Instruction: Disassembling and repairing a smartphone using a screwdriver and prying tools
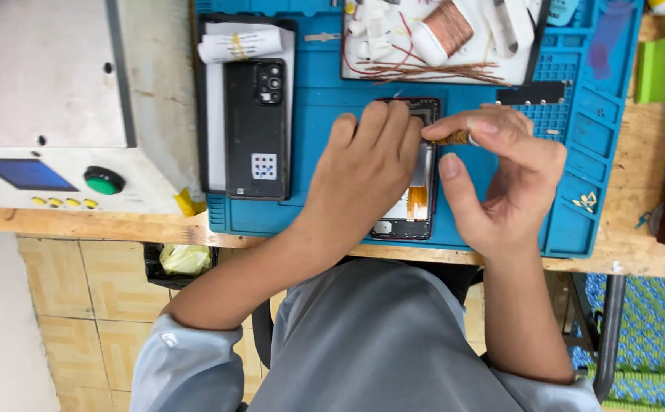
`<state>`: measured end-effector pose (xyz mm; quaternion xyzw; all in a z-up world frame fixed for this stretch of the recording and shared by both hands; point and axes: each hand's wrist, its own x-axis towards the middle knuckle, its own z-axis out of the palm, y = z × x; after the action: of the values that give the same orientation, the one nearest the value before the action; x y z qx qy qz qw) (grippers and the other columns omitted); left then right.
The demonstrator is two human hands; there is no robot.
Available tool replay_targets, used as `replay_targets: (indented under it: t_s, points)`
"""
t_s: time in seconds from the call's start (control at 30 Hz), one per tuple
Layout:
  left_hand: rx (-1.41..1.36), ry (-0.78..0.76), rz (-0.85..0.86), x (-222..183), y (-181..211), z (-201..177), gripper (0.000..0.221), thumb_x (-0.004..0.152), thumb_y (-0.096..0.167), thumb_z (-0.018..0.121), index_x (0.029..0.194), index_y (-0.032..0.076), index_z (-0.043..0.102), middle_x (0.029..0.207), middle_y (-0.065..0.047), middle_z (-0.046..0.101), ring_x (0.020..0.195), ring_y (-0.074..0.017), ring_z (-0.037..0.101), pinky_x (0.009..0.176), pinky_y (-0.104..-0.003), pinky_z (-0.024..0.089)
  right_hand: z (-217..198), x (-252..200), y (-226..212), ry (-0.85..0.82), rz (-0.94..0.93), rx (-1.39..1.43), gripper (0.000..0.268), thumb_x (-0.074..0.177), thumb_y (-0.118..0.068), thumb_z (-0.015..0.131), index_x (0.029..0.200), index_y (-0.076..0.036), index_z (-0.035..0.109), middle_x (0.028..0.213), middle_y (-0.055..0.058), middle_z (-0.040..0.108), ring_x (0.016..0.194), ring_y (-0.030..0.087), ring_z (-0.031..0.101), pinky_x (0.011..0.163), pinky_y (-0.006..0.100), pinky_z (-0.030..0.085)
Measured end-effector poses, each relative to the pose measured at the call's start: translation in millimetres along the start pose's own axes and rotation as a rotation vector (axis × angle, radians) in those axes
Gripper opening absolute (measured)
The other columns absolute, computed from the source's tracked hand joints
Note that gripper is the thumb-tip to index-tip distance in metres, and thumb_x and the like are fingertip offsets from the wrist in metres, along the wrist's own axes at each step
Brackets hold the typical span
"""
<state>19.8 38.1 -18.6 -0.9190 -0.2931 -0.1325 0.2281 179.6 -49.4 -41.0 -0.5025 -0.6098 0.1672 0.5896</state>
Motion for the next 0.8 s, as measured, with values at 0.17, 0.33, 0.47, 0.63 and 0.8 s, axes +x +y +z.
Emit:
replay_targets:
  t_s: [0.17,0.33,0.47,0.63,0.8]
  points:
    - [-0.132,0.051,-0.160,-9,5,-9,0.014,0.113,0.018,0.052,0.103,0.025,0.059,0.097,0.003,0.053,0.089,-0.0170,0.051,0.079,-0.034,0.037,-2,-4,3,0.012,-0.012,-0.186,0.033,0.114,-0.006,0.071,0.143,-0.004,0.056,0.127,0.026,0.053,0.117,0.038,0.058,0.104,0.047,0.051]
    - [-0.360,-0.118,-0.437,-45,-47,-22,0.009,0.115,0.023,0.061,0.110,0.015,0.063,0.100,-0.007,0.051,0.089,-0.0316,0.050,0.071,-0.047,0.039,3,-7,6,0.001,-0.025,-0.091,0.041,0.115,0.008,0.067,0.147,-0.006,0.046,0.139,0.019,0.056,0.124,0.046,0.079,0.116,0.050,0.050]
    - [-0.411,-0.075,-0.523,-61,-80,-11,0.011,0.113,-0.004,0.062,0.110,0.005,0.057,0.107,-0.012,0.051,0.090,-0.0303,0.048,0.077,-0.044,0.043,-1,-3,4,-0.002,-0.019,-0.162,0.034,0.114,0.004,0.070,0.143,-0.003,0.054,0.126,0.029,0.057,0.113,0.039,0.065,0.102,0.047,0.058]
    - [-0.623,-0.158,-0.527,-73,-90,6,0.011,0.112,-0.003,0.061,0.120,-0.001,0.068,0.112,-0.016,0.049,0.099,-0.0357,0.057,0.083,-0.048,0.052,2,-15,12,0.037,0.006,-0.059,0.039,0.117,0.009,0.065,0.148,-0.004,0.048,0.145,0.015,0.051,0.118,0.050,0.080,0.112,0.049,0.053]
    - [-0.584,-0.112,-0.580,-88,-55,-46,0.024,0.113,0.016,0.064,0.135,0.005,0.062,0.130,-0.021,0.053,0.120,-0.0402,0.058,0.104,-0.053,0.050,-3,-6,6,0.058,-0.022,-0.198,0.030,0.117,0.000,0.067,0.144,-0.003,0.054,0.130,0.026,0.056,0.114,0.042,0.067,0.104,0.048,0.052]
